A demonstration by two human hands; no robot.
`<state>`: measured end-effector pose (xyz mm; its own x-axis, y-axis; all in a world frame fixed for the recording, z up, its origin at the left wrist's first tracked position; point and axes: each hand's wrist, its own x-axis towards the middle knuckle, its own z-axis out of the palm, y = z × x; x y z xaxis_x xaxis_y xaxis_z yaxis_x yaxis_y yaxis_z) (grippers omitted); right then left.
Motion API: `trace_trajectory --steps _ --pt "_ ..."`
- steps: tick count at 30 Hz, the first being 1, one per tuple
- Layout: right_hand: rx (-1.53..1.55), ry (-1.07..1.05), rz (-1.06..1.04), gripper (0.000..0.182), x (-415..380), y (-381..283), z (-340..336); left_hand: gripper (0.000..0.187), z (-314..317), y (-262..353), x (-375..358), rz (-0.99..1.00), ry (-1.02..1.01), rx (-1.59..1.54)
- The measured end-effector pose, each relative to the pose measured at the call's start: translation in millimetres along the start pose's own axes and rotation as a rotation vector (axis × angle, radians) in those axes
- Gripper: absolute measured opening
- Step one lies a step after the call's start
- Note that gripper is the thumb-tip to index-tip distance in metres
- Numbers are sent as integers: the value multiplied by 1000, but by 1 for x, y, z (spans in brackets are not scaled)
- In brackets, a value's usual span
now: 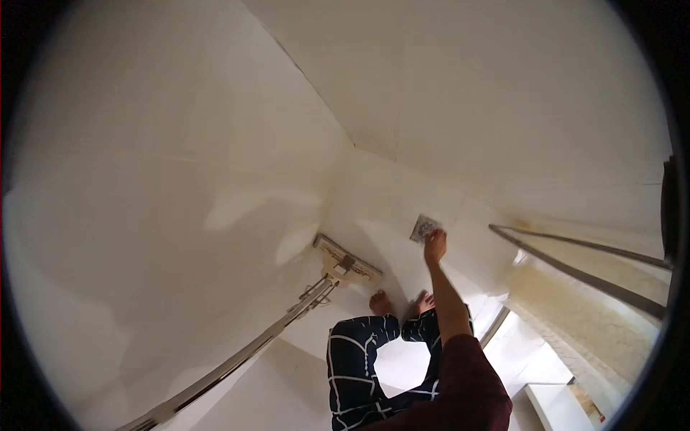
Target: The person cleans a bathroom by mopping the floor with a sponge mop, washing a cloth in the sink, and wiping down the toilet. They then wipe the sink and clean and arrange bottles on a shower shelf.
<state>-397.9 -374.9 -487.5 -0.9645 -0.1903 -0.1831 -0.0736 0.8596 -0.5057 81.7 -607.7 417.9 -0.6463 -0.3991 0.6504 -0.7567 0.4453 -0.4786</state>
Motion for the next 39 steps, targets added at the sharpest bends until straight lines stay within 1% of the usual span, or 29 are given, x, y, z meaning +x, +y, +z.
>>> trace_trajectory --steps 1,2,3,4,5,6,7,8,9,10,11,12,13,14,15,16,18,20,24,27,31,34,37,39 --pt "131 45 -51 21 -17 -26 -18 32 1 -6 -11 -54 -5 -111" --pt "327 7 -51 19 -35 -65 -49 30 25 15 -17 -72 278 -294" --pt "523 -41 -56 18 -54 -112 -89 28 49 35 -23 -36 566 -462" --pt "780 -90 -87 18 -71 -157 -129 27 46 36 -42 -441 533 -620" --pt "1030 -158 -115 19 -90 -203 -180 32 53 44 -57 -292 472 -609" --pt "1042 -165 -191 18 -107 -250 -237 41 67 52 -72 -148 393 -593" --pt "1055 -180 -253 17 -112 -301 -310 46 72 56 -75 -167 338 -935" --pt "1019 -85 -440 16 -116 -338 -362 52 77 60 -80 -212 299 -1272" --pt "974 8 -620 15 -119 -370 -406 52 80 59 -84 -445 287 -1970" --pt "912 121 -693 15 -113 -400 -445 50 77 104 -55 -577 525 -1899" --pt "846 232 -766 15 -105 -424 -480 50 76 114 -52 -492 447 -2172" --pt "835 188 -762 16 -97 -448 -509 28 62 144 -29 -585 422 -2157" --pt "835 154 -762 16 -88 -469 -533 17 50 159 -25 -686 454 -2034" --pt "767 124 -771 16 -74 -480 -552 28 32 171 -8 -647 344 -2071" --pt "691 89 -778 16 -65 -481 -556 31 22 182 -4 -654 317 -1885" --pt "612 68 -818 16 -57 -477 -553 30 16 191 -2 -717 393 -2038" --pt "461 40 -909 16 -42 -473 -537 35 1 197 5 -790 337 -2011" --pt "374 86 -962 16 -41 -477 -525 37 -3 197 4 -834 305 -2019" --pt "239 107 -1003 15 -26 -490 -517 40 -9 199 11 -891 238 -2018" --pt "-4 -59 -929 12 -21 -508 -530 40 -9 199 10 -899 203 -2022" --pt "-223 -166 -934 12 -5 -523 -531 38 -9 198 12 -899 187 -2027" --pt "-306 -147 -894 16 -2 -529 -529 37 -8 195 13 -912 154 -2033" --pt "-355 2 -850 15 -1 -525 -521 36 -5 193 12 -897 146 -2066" --pt "10 134 -880 16 -36 -507 -526 36 -8 192 11 -875 176 -2074"
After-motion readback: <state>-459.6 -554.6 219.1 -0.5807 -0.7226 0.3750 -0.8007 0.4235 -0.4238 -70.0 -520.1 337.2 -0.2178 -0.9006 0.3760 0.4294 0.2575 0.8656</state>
